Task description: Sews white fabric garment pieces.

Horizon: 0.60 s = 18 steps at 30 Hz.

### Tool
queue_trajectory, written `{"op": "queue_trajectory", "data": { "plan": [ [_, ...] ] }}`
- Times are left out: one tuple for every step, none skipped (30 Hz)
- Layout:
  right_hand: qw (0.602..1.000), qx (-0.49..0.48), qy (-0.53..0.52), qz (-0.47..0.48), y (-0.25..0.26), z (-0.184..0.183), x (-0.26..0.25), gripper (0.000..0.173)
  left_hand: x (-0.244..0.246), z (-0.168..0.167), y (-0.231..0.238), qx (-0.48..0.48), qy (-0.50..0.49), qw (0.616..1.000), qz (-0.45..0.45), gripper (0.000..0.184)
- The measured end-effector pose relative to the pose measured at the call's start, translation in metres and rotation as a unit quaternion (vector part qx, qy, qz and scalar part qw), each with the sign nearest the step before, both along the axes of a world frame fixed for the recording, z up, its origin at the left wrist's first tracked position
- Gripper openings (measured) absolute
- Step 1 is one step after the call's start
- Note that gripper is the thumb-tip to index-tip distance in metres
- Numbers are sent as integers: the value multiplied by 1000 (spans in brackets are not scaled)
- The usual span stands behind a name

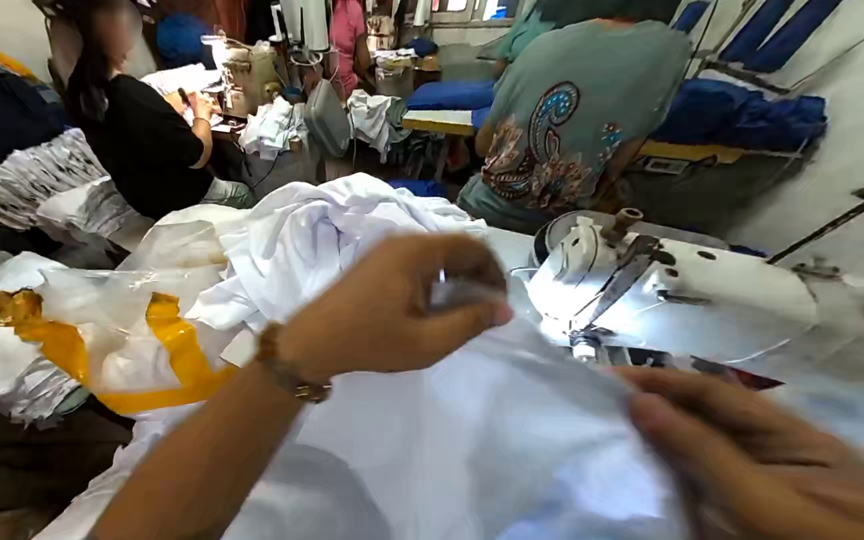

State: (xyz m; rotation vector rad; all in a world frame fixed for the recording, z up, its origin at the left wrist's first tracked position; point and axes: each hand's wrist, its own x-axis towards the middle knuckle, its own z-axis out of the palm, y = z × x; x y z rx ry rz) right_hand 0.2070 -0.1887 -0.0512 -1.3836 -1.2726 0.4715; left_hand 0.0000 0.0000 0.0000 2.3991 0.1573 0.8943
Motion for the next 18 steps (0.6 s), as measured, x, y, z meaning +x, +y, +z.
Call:
{"op": "queue_trajectory", "data": {
  "plan": [
    [998, -45, 10, -45, 0, -28, 6, 19, 22, -34, 6, -48, 59, 997, 13, 12],
    [993, -83, -12, -88, 0, -56, 12, 23, 43, -68, 10, -83, 117, 989, 28, 13],
    [985, -111, -61, -120, 0, -83, 17, 23, 63, -100, 11, -104, 173, 978, 45, 13],
    [973, -133, -119, -143, 0, -107, 20, 21, 80, -128, 9, -108, 220, 967, 69, 15],
    [959, -151, -176, -161, -1, -125, 22, 21, 93, -149, 4, -97, 255, 957, 96, 15],
    [948, -156, -221, -169, -1, -139, 24, 23, 104, -164, -2, -73, 275, 951, 124, 15],
    [936, -156, -264, -174, -1, -149, 25, 24, 111, -173, -8, -45, 282, 946, 150, 15],
    [925, -158, -297, -178, -1, -155, 26, 24, 116, -178, -13, -19, 294, 940, 174, 16],
    [914, -160, -325, -182, -1, -158, 26, 24, 119, -182, -18, 11, 294, 935, 199, 16],
    [907, -158, -346, -184, -1, -159, 27, 25, 121, -184, -23, 46, 286, 930, 224, 16],
    [901, -152, -363, -182, -1, -160, 28, 25, 123, -186, -29, 83, 268, 927, 247, 15],
    [896, -151, -378, -177, -1, -160, 30, 26, 124, -189, -37, 125, 244, 923, 270, 14],
    [894, -152, -387, -167, -1, -159, 32, 28, 125, -191, -46, 155, 236, 916, 286, 14],
    [893, -147, -398, -153, 0, -159, 35, 29, 125, -190, -56, 150, 264, 908, 288, 14],
    [891, -133, -412, -136, 0, -160, 40, 32, 125, -188, -66, 126, 301, 901, 285, 18],
    [890, -114, -427, -113, 0, -162, 46, 36, 124, -188, -75, 96, 331, 895, 284, 26],
    [889, -89, -440, -87, 0, -165, 53, 39, 123, -190, -81, 62, 357, 889, 278, 37],
    [888, -64, -450, -62, 0, -168, 59, 40, 122, -192, -85, 23, 383, 885, 264, 50]
  ]
}}
